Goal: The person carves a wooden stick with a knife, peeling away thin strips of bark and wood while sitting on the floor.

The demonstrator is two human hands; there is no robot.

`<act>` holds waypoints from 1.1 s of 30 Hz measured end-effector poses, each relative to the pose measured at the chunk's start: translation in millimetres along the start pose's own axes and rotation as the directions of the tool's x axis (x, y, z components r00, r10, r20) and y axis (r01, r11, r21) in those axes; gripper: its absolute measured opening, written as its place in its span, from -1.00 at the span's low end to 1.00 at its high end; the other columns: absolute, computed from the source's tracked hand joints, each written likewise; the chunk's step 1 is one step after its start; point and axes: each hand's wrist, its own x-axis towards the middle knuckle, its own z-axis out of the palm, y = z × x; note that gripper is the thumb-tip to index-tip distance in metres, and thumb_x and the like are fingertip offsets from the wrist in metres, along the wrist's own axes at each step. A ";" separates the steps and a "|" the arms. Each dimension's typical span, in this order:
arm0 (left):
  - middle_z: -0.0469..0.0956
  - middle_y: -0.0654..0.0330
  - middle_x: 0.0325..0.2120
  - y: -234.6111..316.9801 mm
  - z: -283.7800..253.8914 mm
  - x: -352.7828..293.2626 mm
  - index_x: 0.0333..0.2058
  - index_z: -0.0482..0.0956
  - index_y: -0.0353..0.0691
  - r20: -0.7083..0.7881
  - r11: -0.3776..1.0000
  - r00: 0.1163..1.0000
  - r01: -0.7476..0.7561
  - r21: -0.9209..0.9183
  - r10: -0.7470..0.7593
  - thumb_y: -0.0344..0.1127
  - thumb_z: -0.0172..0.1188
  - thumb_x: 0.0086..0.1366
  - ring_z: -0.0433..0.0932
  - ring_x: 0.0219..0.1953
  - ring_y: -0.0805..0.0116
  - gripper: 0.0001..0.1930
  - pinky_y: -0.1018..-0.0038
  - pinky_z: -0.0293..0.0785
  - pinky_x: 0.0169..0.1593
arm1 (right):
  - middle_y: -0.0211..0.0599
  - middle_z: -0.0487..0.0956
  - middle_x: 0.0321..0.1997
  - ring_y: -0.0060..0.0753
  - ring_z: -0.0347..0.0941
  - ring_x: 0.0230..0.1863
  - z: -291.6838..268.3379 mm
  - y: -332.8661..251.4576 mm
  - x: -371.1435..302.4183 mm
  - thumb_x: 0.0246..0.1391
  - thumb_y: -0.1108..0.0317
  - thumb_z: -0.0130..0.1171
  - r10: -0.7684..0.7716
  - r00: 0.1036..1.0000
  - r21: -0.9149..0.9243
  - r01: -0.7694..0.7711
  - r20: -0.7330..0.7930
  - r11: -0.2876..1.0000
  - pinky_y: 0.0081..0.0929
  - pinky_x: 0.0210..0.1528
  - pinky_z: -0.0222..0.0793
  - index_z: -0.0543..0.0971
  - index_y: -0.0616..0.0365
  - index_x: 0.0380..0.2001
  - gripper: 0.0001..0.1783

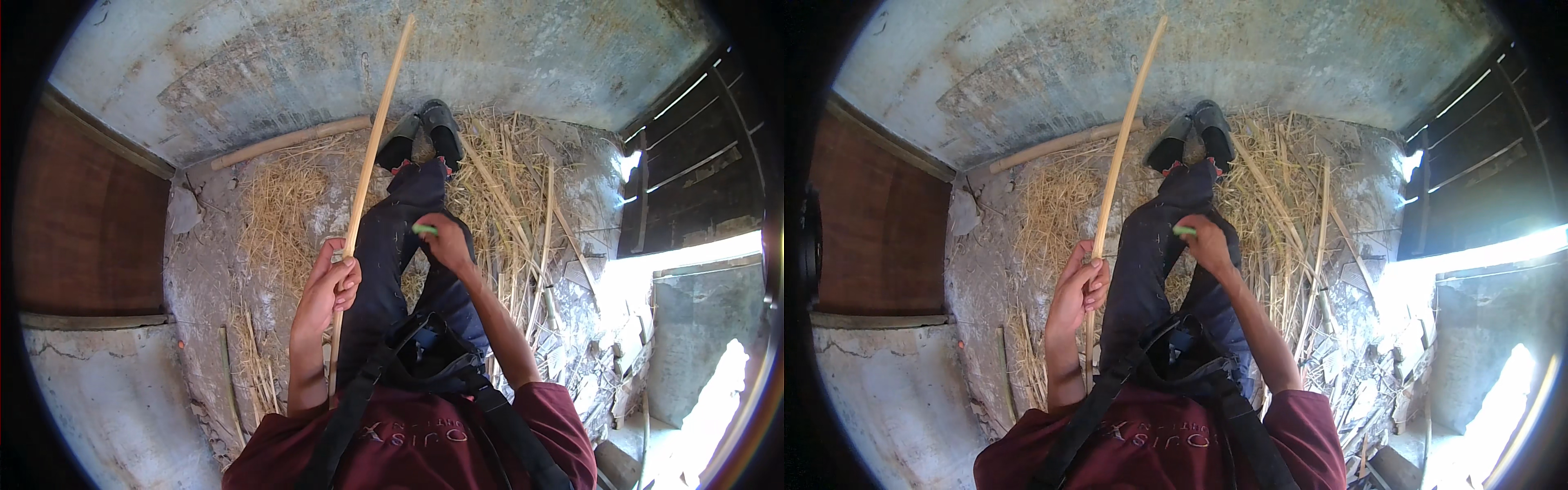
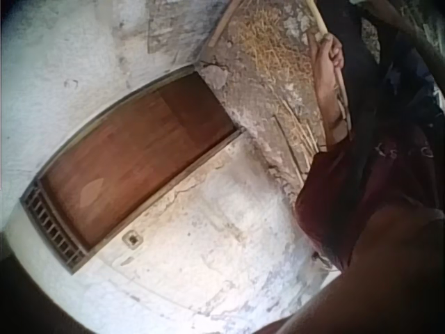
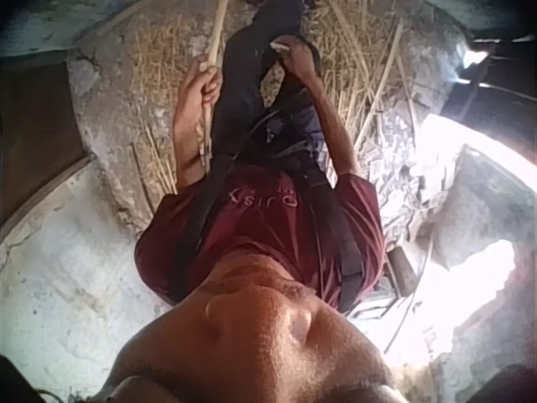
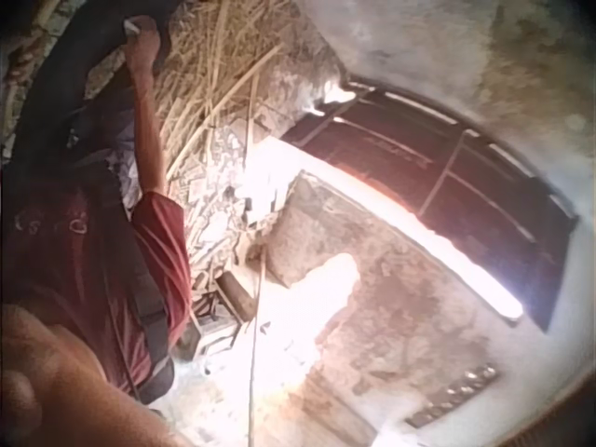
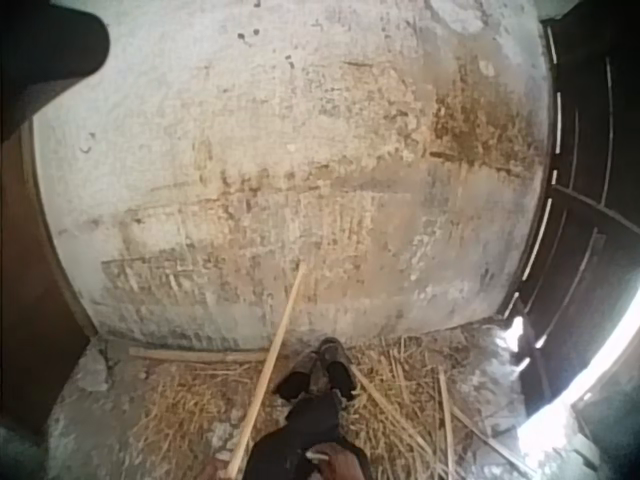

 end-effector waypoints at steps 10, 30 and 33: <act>0.28 0.39 -0.52 -2.1 -0.8 1.5 0.12 0.27 0.02 -0.010 1.000 1.000 0.006 0.007 -0.006 -0.30 0.00 0.64 0.11 -0.68 0.72 -0.81 0.69 0.03 -0.66 | -0.16 0.73 -0.22 -0.05 0.70 -0.21 -1.8 -8.4 -2.1 0.15 0.52 0.32 -0.106 0.945 0.217 0.039 0.309 0.975 -0.21 -0.15 0.56 0.62 0.11 -0.09 -0.75; 0.28 0.40 -0.53 -5.1 -3.6 0.1 0.10 0.28 0.04 -0.004 1.000 1.000 0.003 0.012 -0.003 -0.29 -0.01 0.64 0.12 -0.68 0.72 -0.83 0.69 0.04 -0.66 | -0.01 0.67 -0.07 0.28 0.65 -0.22 17.9 -21.1 1.8 0.27 0.43 0.20 0.026 0.984 -0.204 -0.062 -0.178 0.977 0.07 -0.24 0.56 0.51 0.09 0.04 -0.72; 0.28 0.41 -0.53 -6.4 -4.6 0.2 0.10 0.28 0.03 -0.011 1.000 1.000 0.006 0.001 -0.006 -0.29 -0.01 0.64 0.12 -0.68 0.72 -0.83 0.69 0.04 -0.66 | 0.01 0.70 -0.11 0.24 0.67 -0.18 20.3 -5.2 -13.0 0.25 0.46 0.22 0.169 0.975 -0.024 -0.174 -0.141 0.984 0.00 -0.16 0.58 0.57 0.12 0.06 -0.69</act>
